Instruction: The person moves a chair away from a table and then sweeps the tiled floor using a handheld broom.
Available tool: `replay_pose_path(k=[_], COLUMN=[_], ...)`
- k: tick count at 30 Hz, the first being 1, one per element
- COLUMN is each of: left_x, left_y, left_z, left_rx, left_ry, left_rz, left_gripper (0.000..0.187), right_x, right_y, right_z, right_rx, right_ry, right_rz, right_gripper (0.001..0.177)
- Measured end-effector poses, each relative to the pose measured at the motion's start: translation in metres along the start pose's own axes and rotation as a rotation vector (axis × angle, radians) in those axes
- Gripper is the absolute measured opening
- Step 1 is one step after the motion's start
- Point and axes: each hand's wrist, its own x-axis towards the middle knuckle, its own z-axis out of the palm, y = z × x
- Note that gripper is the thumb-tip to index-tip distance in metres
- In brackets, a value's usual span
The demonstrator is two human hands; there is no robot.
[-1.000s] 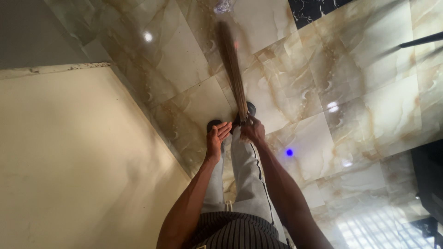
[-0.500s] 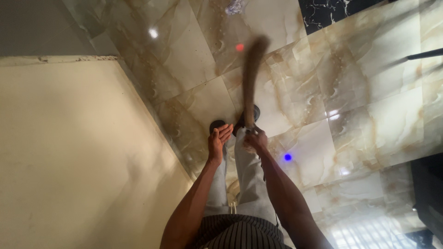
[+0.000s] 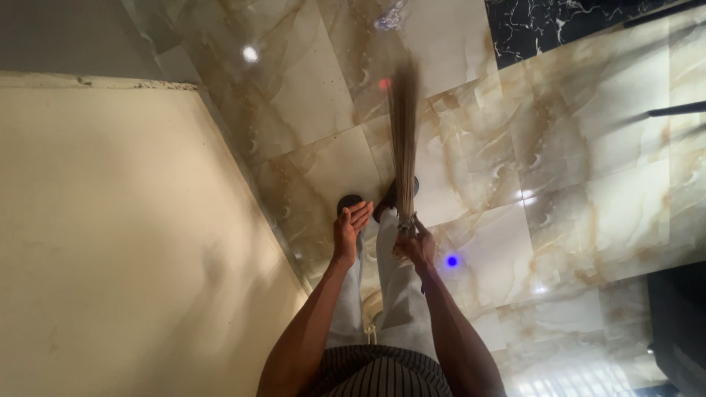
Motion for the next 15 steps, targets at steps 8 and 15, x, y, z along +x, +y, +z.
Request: replay_pose_path(k=[8, 15], left_x=[0.003, -0.001], left_y=[-0.010, -0.006], left_z=[-0.003, -0.012], left_rx=[-0.082, -0.079], left_ry=[-0.008, 0.016], left_rz=[0.014, 0.017], left_gripper=[0.082, 0.082], right_x=[0.042, 0.019], right_y=[0.022, 0.006], right_z=[0.052, 0.035], right_rx=[-0.286, 0.039], right_ry=[-0.035, -0.072], right_rz=[0.023, -0.017], right_gripper=[0.059, 0.071])
